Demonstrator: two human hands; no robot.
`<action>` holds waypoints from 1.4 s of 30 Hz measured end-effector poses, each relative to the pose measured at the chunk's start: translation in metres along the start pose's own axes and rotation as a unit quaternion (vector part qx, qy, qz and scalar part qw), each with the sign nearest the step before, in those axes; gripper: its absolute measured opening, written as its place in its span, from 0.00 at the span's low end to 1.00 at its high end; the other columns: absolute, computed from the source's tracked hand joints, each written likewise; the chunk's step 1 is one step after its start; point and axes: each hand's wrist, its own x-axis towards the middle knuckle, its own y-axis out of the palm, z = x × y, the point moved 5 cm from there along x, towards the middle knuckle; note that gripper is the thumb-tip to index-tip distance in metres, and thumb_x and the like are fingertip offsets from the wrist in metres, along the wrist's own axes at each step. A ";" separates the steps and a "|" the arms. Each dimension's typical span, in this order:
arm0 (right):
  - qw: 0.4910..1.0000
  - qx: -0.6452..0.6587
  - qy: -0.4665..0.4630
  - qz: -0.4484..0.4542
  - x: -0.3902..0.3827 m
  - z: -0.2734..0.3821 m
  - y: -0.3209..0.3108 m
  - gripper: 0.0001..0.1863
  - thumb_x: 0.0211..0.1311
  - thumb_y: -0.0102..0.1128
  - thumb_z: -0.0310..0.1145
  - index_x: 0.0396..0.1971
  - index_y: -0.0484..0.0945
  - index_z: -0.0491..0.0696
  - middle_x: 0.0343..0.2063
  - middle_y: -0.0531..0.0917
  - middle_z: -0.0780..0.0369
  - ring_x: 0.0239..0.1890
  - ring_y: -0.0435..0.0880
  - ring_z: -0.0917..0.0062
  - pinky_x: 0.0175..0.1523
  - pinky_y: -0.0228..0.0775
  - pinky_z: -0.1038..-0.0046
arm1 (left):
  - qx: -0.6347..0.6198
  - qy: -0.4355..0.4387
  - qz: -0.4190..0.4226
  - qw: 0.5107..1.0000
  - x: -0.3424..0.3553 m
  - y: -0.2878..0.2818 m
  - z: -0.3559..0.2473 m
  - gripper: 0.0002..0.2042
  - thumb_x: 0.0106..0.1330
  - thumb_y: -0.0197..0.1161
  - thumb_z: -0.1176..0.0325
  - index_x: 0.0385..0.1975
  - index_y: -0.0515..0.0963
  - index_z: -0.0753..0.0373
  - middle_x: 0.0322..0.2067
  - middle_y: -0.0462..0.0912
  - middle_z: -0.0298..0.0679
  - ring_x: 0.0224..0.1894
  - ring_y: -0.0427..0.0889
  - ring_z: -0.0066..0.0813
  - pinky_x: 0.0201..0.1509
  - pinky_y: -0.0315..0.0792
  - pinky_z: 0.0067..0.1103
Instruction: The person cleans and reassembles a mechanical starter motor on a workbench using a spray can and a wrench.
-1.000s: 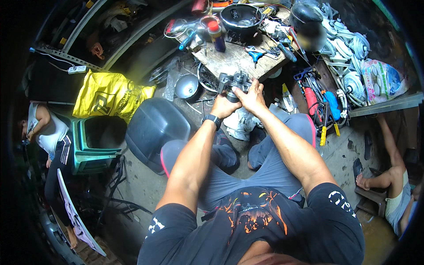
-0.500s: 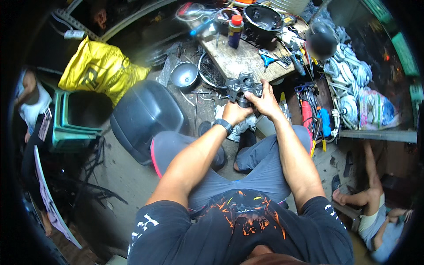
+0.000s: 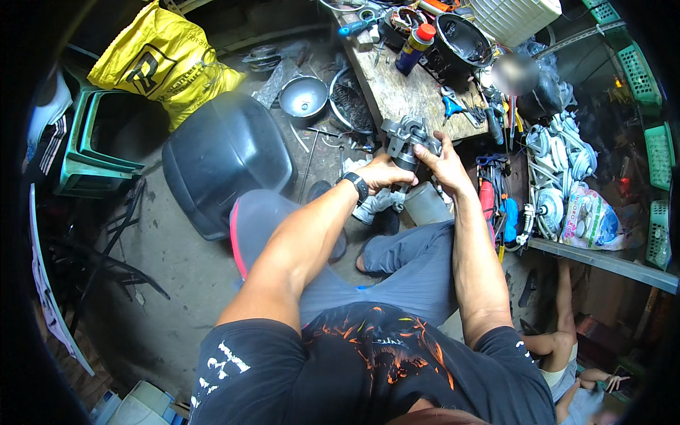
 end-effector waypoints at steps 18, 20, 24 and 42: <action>0.999 0.034 0.038 0.011 0.008 0.005 -0.008 0.54 0.58 0.77 0.55 0.70 0.60 0.33 0.62 0.76 0.41 0.65 0.76 0.60 0.68 0.69 0.63 | -0.096 0.032 -0.006 0.995 0.000 0.017 -0.016 0.17 0.60 0.75 0.71 0.48 0.80 0.62 0.37 0.84 0.36 0.36 0.85 0.29 0.43 0.81 0.29; 0.998 0.038 0.042 0.021 0.007 0.013 0.000 0.54 0.58 0.78 0.55 0.71 0.60 0.33 0.60 0.77 0.42 0.63 0.78 0.61 0.68 0.69 0.64 | -0.146 -0.035 0.091 0.984 0.001 0.001 -0.006 0.19 0.60 0.76 0.70 0.50 0.79 0.63 0.39 0.85 0.36 0.38 0.86 0.29 0.48 0.81 0.28; 0.998 0.056 0.029 -0.001 -0.002 0.010 -0.002 0.55 0.57 0.78 0.55 0.71 0.59 0.33 0.60 0.78 0.42 0.62 0.79 0.61 0.66 0.71 0.64 | -0.083 -0.026 0.016 0.996 0.004 0.007 -0.004 0.19 0.59 0.76 0.70 0.49 0.81 0.64 0.39 0.86 0.36 0.39 0.86 0.28 0.49 0.81 0.28; 0.980 -0.161 0.051 -0.103 -0.017 0.037 0.010 0.56 0.60 0.65 0.65 0.70 0.60 0.30 0.66 0.68 0.33 0.70 0.70 0.47 0.73 0.64 0.58 | 0.172 -0.041 -0.065 0.982 0.002 -0.024 -0.044 0.21 0.54 0.79 0.65 0.48 0.83 0.64 0.39 0.86 0.32 0.37 0.83 0.21 0.44 0.80 0.23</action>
